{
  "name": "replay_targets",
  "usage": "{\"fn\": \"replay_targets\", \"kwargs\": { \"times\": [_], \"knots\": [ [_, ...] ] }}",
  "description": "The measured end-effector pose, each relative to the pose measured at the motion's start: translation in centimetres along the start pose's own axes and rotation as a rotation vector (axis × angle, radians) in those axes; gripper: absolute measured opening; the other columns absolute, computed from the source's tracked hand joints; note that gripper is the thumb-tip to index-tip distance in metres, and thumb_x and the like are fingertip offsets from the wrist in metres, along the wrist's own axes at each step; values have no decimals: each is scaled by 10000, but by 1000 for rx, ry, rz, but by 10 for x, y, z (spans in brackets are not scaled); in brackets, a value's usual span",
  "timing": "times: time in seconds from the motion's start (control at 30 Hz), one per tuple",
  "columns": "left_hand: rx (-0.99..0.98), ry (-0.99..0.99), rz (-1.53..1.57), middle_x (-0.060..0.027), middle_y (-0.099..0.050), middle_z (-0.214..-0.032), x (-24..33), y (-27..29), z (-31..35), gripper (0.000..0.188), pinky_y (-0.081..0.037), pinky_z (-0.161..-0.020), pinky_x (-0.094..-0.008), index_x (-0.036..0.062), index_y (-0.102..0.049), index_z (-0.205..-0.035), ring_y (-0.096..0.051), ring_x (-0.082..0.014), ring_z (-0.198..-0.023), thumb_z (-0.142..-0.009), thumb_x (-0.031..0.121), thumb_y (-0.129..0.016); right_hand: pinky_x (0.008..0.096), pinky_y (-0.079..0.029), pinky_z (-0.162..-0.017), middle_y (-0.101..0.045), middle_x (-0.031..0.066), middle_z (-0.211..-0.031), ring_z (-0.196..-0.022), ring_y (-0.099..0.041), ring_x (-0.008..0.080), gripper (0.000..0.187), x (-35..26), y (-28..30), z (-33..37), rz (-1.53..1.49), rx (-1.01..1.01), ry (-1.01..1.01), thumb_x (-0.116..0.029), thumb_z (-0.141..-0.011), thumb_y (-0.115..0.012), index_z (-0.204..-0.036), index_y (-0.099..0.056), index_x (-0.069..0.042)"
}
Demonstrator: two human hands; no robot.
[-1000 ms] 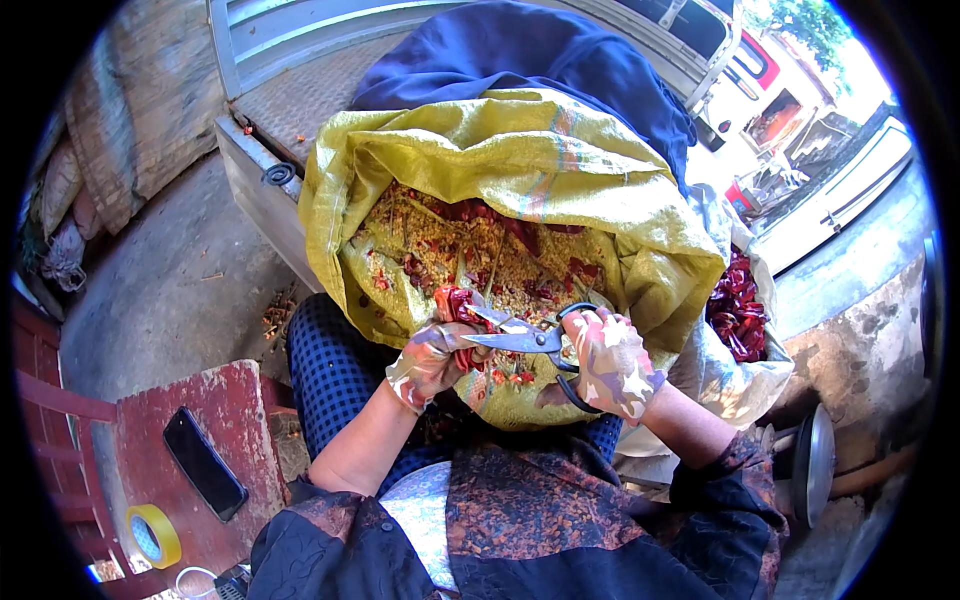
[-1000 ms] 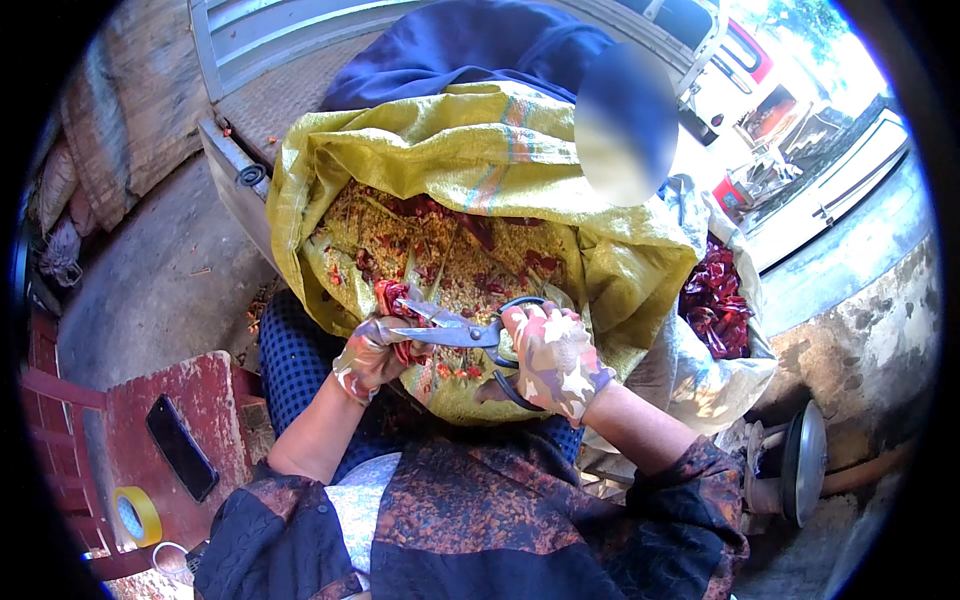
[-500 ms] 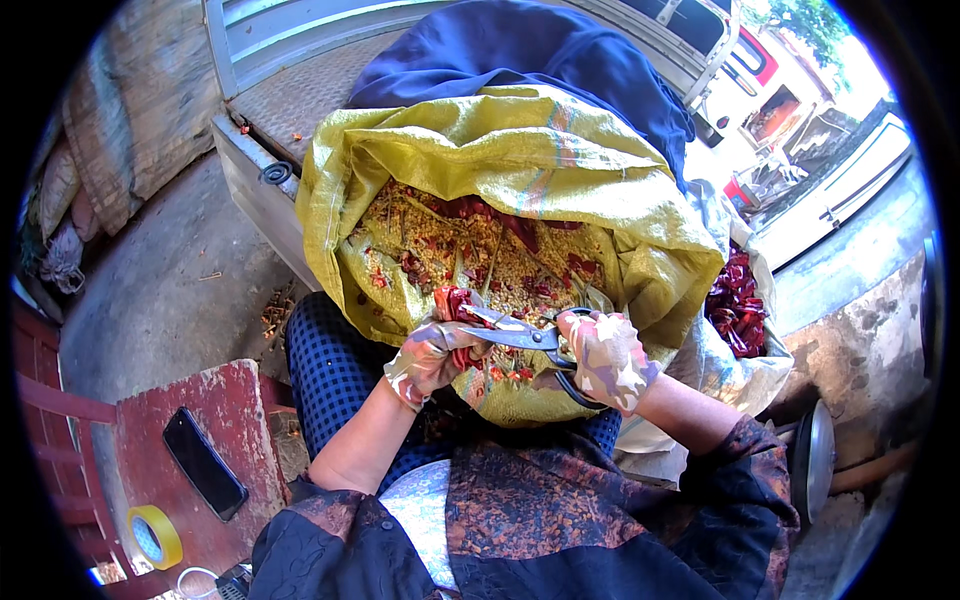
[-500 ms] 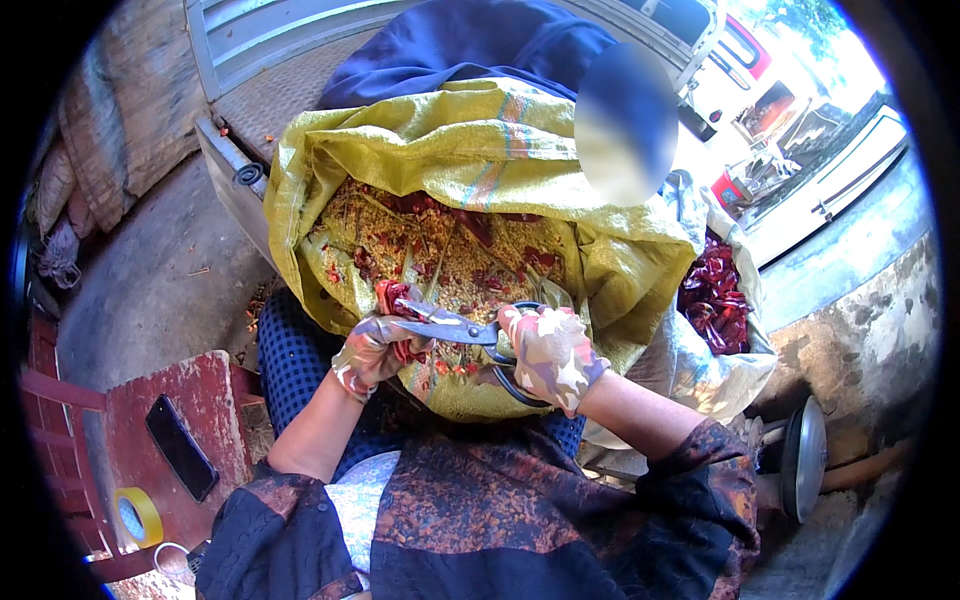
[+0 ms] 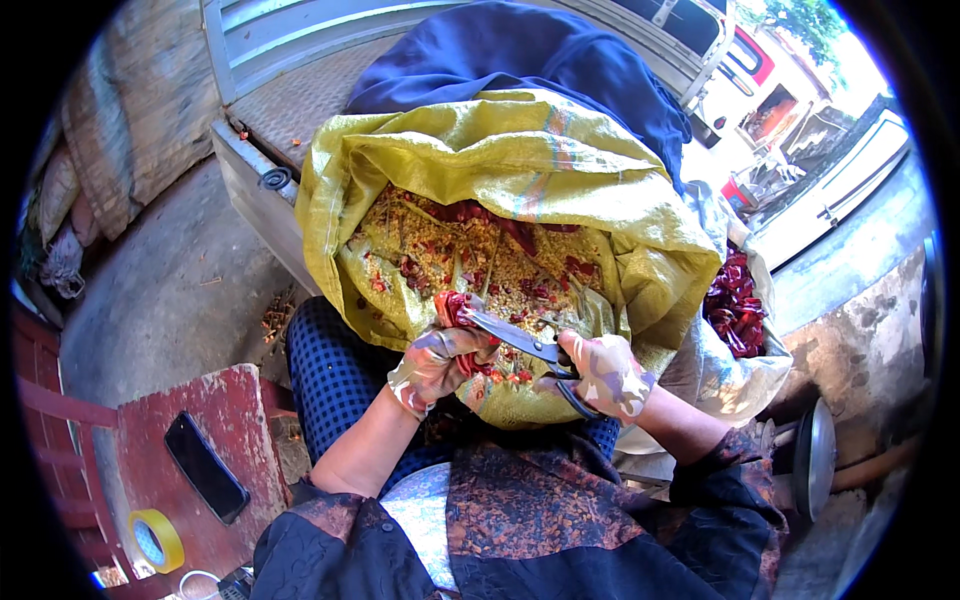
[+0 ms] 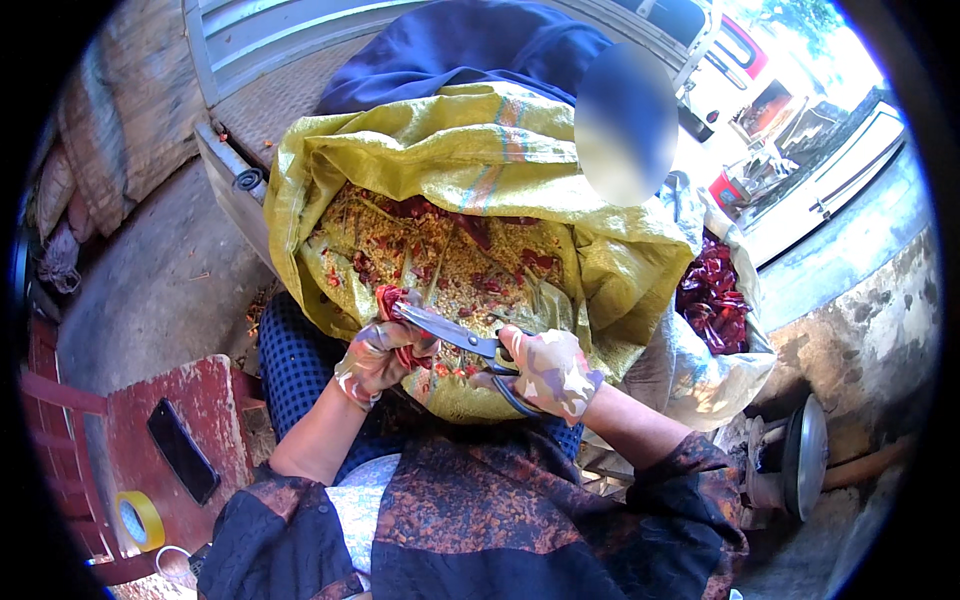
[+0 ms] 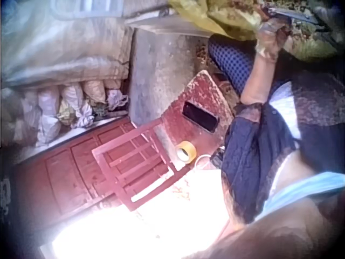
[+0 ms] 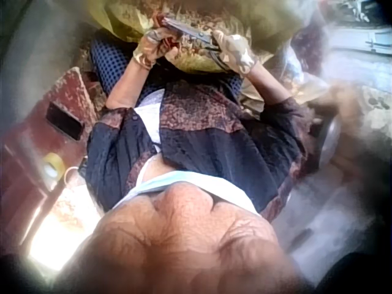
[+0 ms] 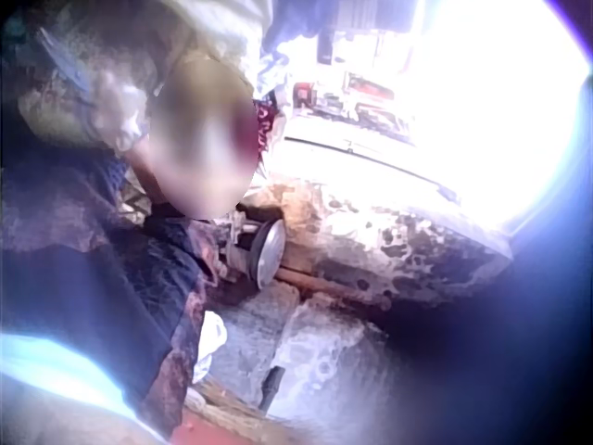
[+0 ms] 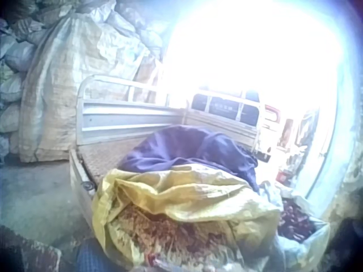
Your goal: The person cuts the ends off dried red chili peppers with scissors and removes the seeds from the pods by hand while they are in a large yellow bag.
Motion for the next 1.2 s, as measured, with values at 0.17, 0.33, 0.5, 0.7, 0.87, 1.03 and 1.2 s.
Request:
{"fn": "replay_targets", "kwargs": {
  "times": [0.17, 0.33, 0.5, 0.7, 0.87, 1.03, 1.2],
  "knots": [
    [-5, 51, 57, -55, -560, -832, -1, -2, -6, 316, -393, -658, -279, 56, -542, -1053, -489, -158, -705, -756, 3, -636, 472, -526, -688, -507, 98, -909, -812, -576, 276, 259, 42, -42, 12, -1664, 263, -494, -214, -839, -626, -917, -511, 4],
    [-38, 4, 141, -28, -492, -877, 8, -20, -9, 412, -355, -654, -267, 106, -506, -1124, -423, -141, -739, -744, 14, -638, 433, -559, -658, -509, 143, -887, -750, -608, 294, 250, 93, -20, 28, -1141, 484, -492, -200, -873, -572, -899, -499, 38],
    [23, 35, 131, -44, -478, -912, 9, -21, -8, 404, -434, -686, -298, 106, -500, -1119, -462, -174, -802, -742, 7, -612, 407, -489, -659, -616, 204, -713, -722, -614, 362, 432, 120, -10, 13, 228, 310, -544, -457, -757, -631, -757, -601, -26],
    [33, 49, 132, -61, -486, -922, 11, -21, -6, 385, -483, -712, -327, 111, -510, -1109, -493, -203, -825, -746, 16, -599, 423, -474, -730, -631, 187, -809, -802, -605, 365, 474, 126, -8, -25, 256, 231, -414, -478, -809, -560, -765, -631, -11],
    [101, 24, 114, -71, -528, -908, 12, -16, -5, 339, -465, -667, -315, 110, -533, -1059, -503, -204, -797, -738, 35, -613, 418, -470, -743, -627, 210, -881, -854, -603, 355, 396, 53, 26, -76, 38, 400, -220, -397, -837, -565, -912, -600, -10],
    [89, -3, 128, -74, -543, -894, 14, -18, -6, 297, -433, -611, -296, 99, -547, -1021, -502, -200, -793, -738, 41, -616, 425, -495, -724, -644, 184, -874, -848, -624, 337, 399, 46, -3, -138, 187, 450, -171, -388, -800, -603, -984, -612, -35],
    [96, -15, 141, -77, -539, -894, 21, -12, -4, 254, -471, -626, -308, 89, -550, -1001, -526, -207, -808, -758, 51, -611, 403, -473, -696, -605, 182, -734, -734, -609, 328, 350, 44, 6, -129, 110, 373, -245, -344, -774, -620, -860, -606, -5]
  ]
}}
Point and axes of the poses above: each hand's wrist, its own z-axis away from the middle knuckle, its own y-axis out of the back of the hand, x = y × z, the point moved 4 cm from there along -z, towards the middle knuckle
